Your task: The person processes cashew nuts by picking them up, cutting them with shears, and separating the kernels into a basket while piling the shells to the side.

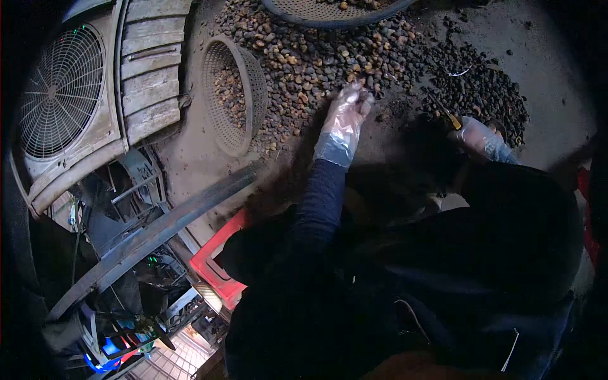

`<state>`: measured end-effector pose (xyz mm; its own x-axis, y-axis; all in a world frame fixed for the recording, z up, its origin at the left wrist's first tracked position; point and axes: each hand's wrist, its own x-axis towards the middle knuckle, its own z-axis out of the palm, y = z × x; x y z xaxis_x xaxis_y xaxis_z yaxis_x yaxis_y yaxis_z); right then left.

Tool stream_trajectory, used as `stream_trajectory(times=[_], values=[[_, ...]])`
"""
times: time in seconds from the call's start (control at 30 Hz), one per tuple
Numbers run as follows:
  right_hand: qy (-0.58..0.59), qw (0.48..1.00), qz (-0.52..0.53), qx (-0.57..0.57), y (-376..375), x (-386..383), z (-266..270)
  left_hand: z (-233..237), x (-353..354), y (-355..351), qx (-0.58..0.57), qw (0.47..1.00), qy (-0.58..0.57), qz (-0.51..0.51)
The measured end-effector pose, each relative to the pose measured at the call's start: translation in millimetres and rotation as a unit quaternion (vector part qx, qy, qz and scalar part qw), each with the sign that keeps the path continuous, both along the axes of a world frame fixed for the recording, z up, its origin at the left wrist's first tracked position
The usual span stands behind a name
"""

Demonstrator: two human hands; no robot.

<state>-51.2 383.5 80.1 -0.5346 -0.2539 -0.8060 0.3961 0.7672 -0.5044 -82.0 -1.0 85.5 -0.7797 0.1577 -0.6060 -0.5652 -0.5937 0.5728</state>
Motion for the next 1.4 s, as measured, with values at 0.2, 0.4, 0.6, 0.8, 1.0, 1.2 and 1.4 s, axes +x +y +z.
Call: stream_trajectory(times=[0.2,0.4,0.6,0.8,1.0,1.2,1.4], values=[[0.004,1.0,0.024,0.003,-2,-3,30,34,5,22,-0.06,0.994,-0.022,0.087],[0.012,0.999,0.029,-0.006,3,4,12,139,-76,36,0.083,0.963,0.222,0.129],[0.076,0.992,0.086,0.051,3,2,3,-54,-71,-9,-0.571,0.774,0.204,-0.184],[0.009,0.997,0.06,0.054,7,2,13,-77,-42,7,-0.73,0.602,0.17,-0.276],[0.041,0.998,0.038,-0.033,1,-2,8,-9,-42,44,-0.73,0.553,0.154,-0.371],[0.051,0.996,0.073,-0.015,-3,-7,24,-75,-34,44,-0.595,0.74,0.091,-0.298],[0.138,0.969,0.2,0.032,-19,-17,53,-42,16,84,-0.222,0.963,0.104,-0.114]])
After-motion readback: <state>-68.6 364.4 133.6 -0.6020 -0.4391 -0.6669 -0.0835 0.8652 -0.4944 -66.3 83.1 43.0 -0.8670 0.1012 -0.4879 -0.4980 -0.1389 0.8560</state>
